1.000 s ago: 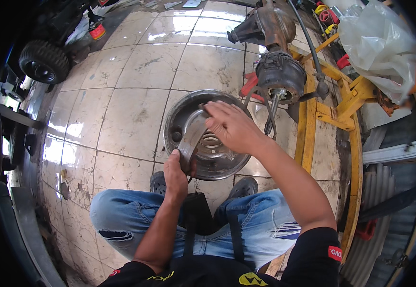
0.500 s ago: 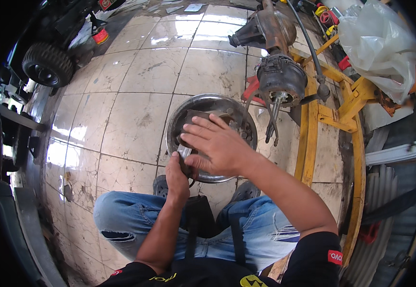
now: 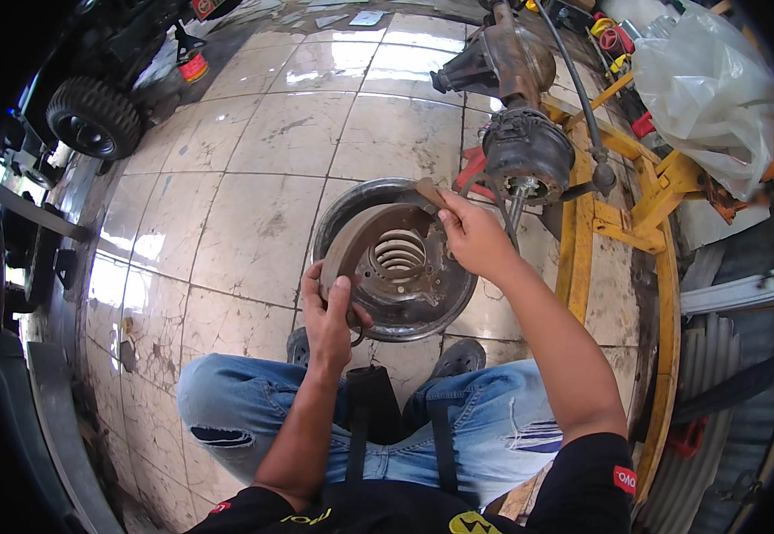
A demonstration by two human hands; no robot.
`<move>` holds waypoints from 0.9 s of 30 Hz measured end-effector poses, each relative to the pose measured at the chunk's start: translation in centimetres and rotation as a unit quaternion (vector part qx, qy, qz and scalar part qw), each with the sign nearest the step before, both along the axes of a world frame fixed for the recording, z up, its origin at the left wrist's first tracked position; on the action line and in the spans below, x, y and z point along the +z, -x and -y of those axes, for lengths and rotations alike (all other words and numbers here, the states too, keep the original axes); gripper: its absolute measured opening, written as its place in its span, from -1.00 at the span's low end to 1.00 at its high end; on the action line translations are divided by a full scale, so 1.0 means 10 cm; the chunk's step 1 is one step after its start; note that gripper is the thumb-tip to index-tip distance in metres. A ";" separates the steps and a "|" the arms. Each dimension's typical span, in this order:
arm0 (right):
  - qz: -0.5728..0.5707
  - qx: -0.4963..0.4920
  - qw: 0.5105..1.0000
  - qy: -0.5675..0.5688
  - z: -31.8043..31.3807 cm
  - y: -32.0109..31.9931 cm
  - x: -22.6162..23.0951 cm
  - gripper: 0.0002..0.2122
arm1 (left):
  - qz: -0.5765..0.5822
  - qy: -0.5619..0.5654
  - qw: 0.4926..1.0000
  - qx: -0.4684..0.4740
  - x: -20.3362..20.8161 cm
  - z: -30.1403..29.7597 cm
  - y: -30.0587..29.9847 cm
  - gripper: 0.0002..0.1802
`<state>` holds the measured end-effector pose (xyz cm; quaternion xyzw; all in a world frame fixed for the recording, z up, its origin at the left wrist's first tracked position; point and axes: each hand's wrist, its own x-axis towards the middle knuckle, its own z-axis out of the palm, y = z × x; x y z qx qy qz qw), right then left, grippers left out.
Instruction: The person sits on the floor and scrubs a brake shoe against a metal bowl to remove surface grime. They repeatedly rub the curved surface of the shoe, flip it over, and continue scrubbing different sections.
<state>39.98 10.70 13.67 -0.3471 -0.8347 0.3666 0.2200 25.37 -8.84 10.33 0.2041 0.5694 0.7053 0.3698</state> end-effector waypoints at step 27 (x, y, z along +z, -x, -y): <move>-0.090 0.037 0.992 0.084 -0.19 -0.15 0.11 -0.54 | 0.543 0.042 0.822 -0.166 0.04 0.15 0.05 -0.60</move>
